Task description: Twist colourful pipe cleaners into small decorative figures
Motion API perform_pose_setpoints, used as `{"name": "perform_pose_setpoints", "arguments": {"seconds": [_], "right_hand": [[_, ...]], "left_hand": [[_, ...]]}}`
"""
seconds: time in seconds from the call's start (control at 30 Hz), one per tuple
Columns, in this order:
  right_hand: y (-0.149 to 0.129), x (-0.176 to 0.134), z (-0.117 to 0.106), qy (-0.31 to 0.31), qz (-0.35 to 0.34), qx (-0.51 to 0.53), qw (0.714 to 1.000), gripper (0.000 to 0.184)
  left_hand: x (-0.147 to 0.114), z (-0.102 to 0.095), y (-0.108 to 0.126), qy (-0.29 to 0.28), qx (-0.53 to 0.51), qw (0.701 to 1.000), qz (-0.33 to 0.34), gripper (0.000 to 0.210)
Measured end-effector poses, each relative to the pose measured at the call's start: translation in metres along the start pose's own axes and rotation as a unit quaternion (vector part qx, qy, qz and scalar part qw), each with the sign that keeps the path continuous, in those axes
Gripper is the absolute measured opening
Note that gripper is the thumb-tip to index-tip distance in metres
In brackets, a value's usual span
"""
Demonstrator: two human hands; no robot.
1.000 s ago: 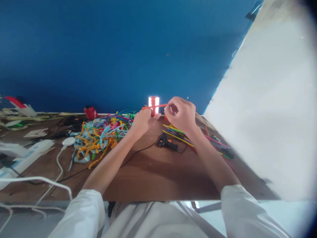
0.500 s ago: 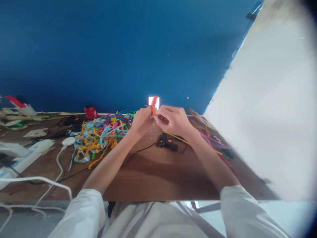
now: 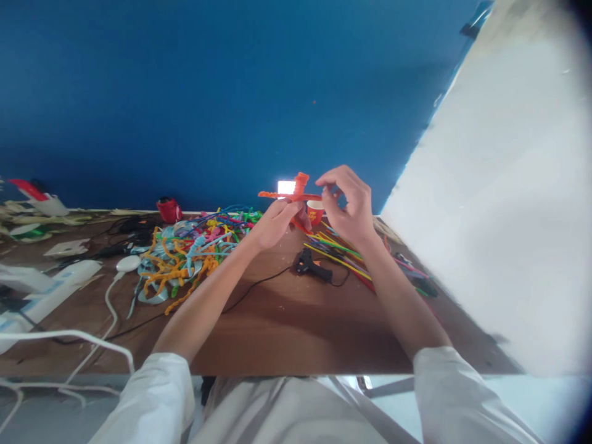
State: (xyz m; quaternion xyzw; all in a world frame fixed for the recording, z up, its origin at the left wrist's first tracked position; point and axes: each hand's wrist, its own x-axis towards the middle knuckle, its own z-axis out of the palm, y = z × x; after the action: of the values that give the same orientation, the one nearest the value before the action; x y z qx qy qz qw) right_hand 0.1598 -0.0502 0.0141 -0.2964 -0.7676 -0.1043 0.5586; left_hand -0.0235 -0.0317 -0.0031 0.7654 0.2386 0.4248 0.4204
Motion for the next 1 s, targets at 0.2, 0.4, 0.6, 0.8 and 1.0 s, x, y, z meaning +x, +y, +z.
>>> {"name": "perform_pose_setpoints", "arguments": {"seconds": [0.2,0.4,0.6,0.8,1.0], "right_hand": [[0.002,0.002,0.000,-0.120,-0.031,0.015,0.992,0.013],[0.002,-0.001,0.002,-0.097,-0.044,-0.019,0.994,0.017],[0.007,-0.002,0.003,-0.055,-0.101,-0.085,0.990,0.020],[0.006,-0.004,0.006,-0.043,-0.110,-0.118,0.986,0.020],[0.005,-0.004,0.009,-0.036,-0.113,-0.144,0.982,0.022]], "left_hand": [[-0.001,-0.003,-0.008,-0.020,0.000,0.998,0.056,0.048],[0.001,0.002,-0.005,0.088,0.070,0.990,0.083,0.044],[0.001,0.010,-0.010,0.128,0.044,0.986,0.100,0.044],[0.001,0.019,-0.011,0.158,0.027,0.982,0.100,0.045],[0.000,0.024,-0.010,0.182,0.003,0.978,0.098,0.045]]}}
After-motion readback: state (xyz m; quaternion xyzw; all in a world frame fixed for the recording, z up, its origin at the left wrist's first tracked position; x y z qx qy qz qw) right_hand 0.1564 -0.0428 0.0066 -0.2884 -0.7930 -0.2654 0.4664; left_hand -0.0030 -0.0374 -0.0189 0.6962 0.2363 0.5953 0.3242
